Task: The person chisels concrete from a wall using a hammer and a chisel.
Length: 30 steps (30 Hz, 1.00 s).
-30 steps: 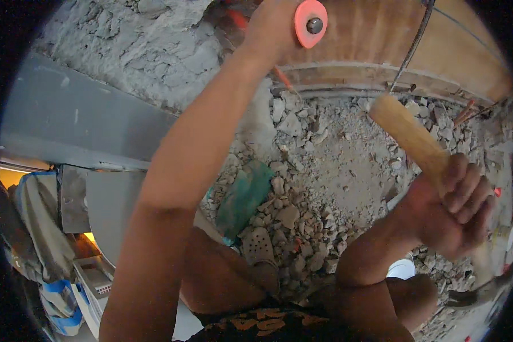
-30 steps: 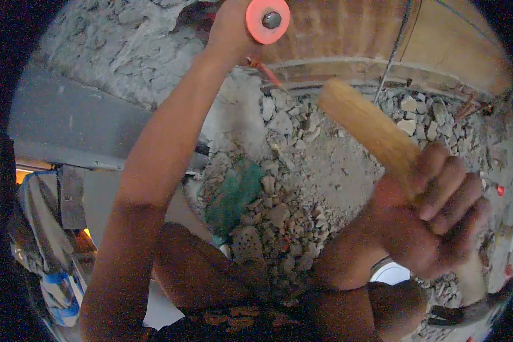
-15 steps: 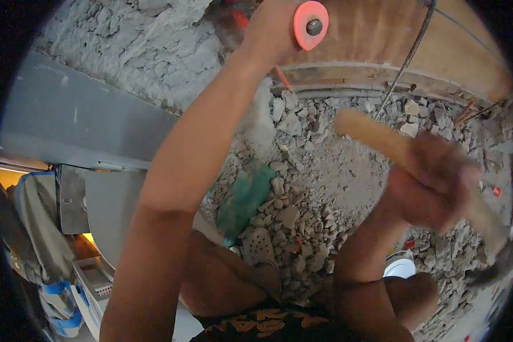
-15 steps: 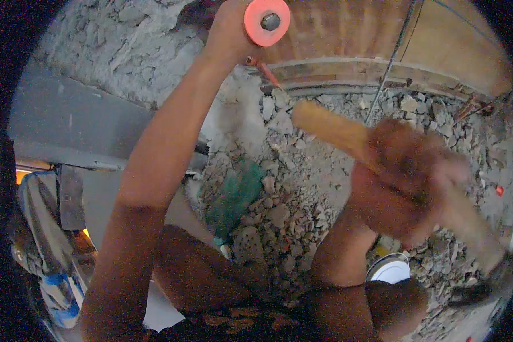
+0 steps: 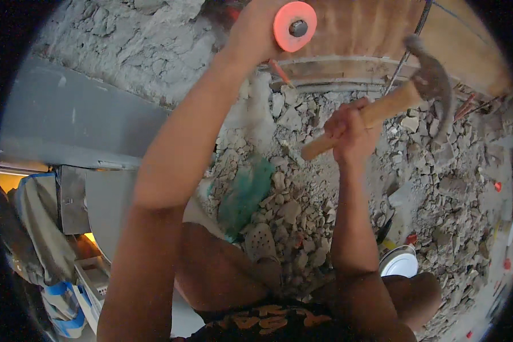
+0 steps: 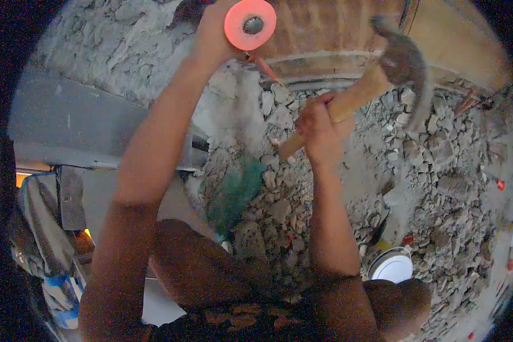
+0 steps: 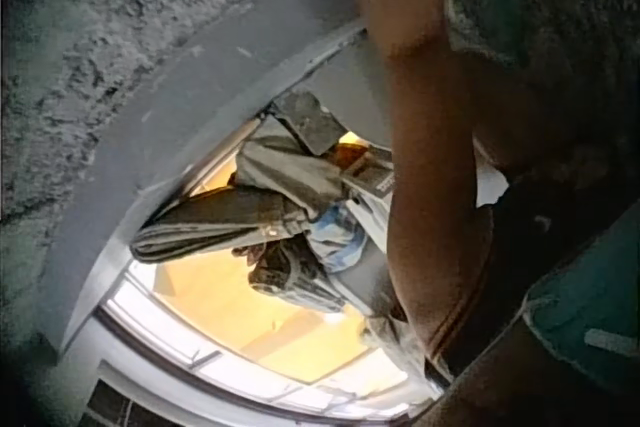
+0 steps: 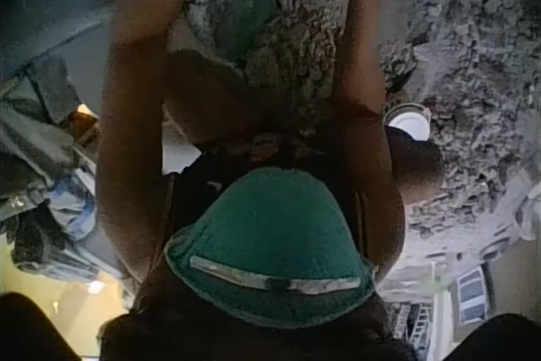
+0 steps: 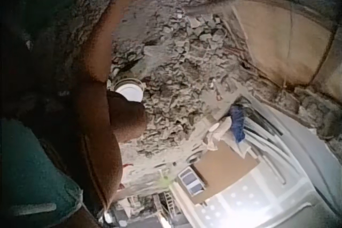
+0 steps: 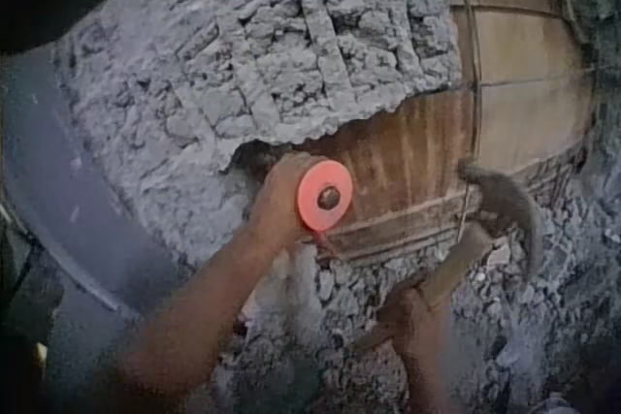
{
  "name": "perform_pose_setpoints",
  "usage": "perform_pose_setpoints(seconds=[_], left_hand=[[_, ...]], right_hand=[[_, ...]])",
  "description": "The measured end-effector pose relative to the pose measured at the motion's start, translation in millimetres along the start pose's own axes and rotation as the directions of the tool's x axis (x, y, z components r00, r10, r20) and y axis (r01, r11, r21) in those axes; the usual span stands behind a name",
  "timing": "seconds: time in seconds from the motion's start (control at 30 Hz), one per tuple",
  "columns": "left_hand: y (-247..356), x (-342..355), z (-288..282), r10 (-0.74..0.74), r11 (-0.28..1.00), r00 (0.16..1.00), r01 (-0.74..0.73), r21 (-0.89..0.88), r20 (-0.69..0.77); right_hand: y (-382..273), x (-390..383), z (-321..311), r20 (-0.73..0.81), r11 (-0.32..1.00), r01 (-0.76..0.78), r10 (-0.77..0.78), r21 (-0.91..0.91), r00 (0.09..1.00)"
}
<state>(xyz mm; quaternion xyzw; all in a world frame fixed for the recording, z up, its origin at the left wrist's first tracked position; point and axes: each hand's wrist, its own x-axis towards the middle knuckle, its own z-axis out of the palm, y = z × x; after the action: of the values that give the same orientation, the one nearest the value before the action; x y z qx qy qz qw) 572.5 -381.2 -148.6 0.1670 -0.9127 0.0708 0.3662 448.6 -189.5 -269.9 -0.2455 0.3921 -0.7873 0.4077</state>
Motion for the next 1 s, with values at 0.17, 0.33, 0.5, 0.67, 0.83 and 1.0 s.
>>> perform_pose_setpoints(seconds=[0.17,0.33,0.5,0.67,0.83,1.0], left_hand=[[-0.8,-22.3,-22.3,0.153,0.987,0.986,-0.150,-0.050,0.067],[-23.9,-30.1,-14.2,-0.098,0.973,0.990,0.118,-0.201,0.106],[25.4,20.4,5.9,-0.009,0.995,0.999,0.012,0.100,-0.031],[-23.6,-26.9,-18.1,0.105,0.994,0.940,-0.104,-0.019,0.324],[15.2,5.4,22.6,0.065,0.995,0.998,-0.064,0.074,-0.008],[-10.0,-48.3,-31.8,0.106,0.993,0.972,-0.092,-0.078,0.208]], right_hand=[[-15.5,2.0,-13.9,-0.027,0.932,0.040,-0.032,0.360,0.999],[-14.3,-13.3,-19.7,-0.070,0.955,0.002,0.019,0.297,0.997],[-17.6,1.2,-46.1,-0.177,0.948,-0.028,0.088,0.316,0.980],[-1.1,13.8,-29.9,-0.118,0.915,0.028,0.021,0.403,0.993],[9.3,22.6,-33.4,-0.104,0.925,-0.007,0.050,0.380,0.993],[16.1,17.7,-24.4,-0.140,0.958,-0.027,0.069,0.286,0.988]])
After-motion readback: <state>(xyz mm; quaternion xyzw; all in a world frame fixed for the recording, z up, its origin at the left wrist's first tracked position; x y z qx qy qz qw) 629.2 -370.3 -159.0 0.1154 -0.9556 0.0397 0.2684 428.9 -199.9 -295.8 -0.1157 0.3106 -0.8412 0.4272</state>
